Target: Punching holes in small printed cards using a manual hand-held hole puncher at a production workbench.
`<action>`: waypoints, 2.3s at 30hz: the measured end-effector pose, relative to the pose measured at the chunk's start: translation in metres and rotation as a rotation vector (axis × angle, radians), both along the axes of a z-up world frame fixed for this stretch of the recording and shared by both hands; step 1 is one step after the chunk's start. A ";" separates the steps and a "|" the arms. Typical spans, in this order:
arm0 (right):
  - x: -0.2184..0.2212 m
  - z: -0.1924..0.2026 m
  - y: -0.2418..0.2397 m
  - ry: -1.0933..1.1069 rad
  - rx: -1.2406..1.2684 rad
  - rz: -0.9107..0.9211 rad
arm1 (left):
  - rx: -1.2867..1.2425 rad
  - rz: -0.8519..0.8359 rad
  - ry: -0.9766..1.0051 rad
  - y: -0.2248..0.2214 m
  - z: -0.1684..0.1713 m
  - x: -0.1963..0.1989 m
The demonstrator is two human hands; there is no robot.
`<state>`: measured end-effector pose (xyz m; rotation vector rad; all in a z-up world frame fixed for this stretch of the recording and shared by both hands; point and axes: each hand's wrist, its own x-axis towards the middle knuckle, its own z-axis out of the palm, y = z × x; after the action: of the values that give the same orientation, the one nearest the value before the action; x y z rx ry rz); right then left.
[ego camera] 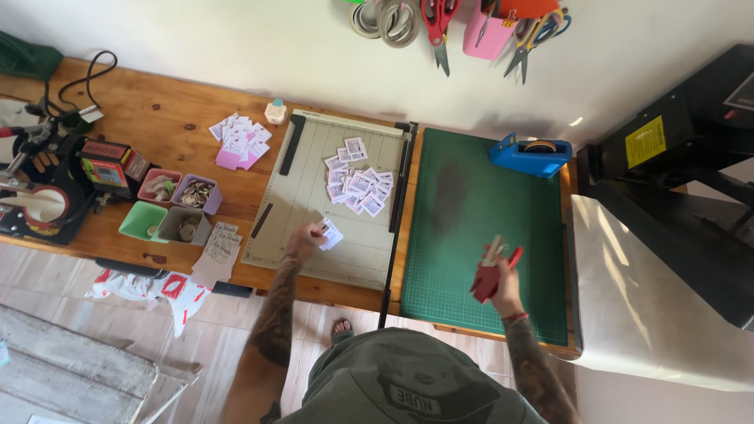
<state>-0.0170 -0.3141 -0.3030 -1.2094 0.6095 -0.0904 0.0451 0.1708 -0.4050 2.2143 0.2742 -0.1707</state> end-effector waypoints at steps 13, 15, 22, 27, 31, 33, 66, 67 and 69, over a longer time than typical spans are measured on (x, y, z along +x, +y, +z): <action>-0.005 0.193 0.179 -0.546 0.020 0.758 | -0.558 -0.312 -0.440 -0.103 0.290 -0.010; 0.004 0.183 0.184 -0.617 0.017 0.743 | -0.536 -0.362 -0.529 -0.106 0.311 -0.010; -0.010 0.200 0.202 -0.618 0.262 0.565 | -1.231 -0.733 -0.361 -0.099 0.340 -0.016; -0.027 0.223 0.204 -0.603 0.347 0.582 | -1.610 -0.871 -0.327 -0.121 0.313 -0.009; -0.033 0.235 0.197 -0.555 0.360 0.570 | -1.699 -0.832 -0.381 -0.134 0.305 0.001; -0.036 0.232 0.191 -0.556 0.329 0.572 | -1.717 -0.818 -0.398 -0.136 0.306 0.000; 0.024 0.421 0.196 -0.713 0.239 0.574 | -1.480 -0.729 -0.440 -0.167 0.338 -0.051; 0.024 0.421 0.197 -0.672 0.249 0.571 | -1.487 -0.713 -0.436 -0.167 0.338 -0.051; 0.024 0.423 0.199 -0.631 0.261 0.572 | -1.492 -0.694 -0.434 -0.166 0.338 -0.052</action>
<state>0.0071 -0.1154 0.1202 -0.9867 -0.2770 0.0890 -0.0068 0.0049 -0.0672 0.7225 -0.6877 -0.1693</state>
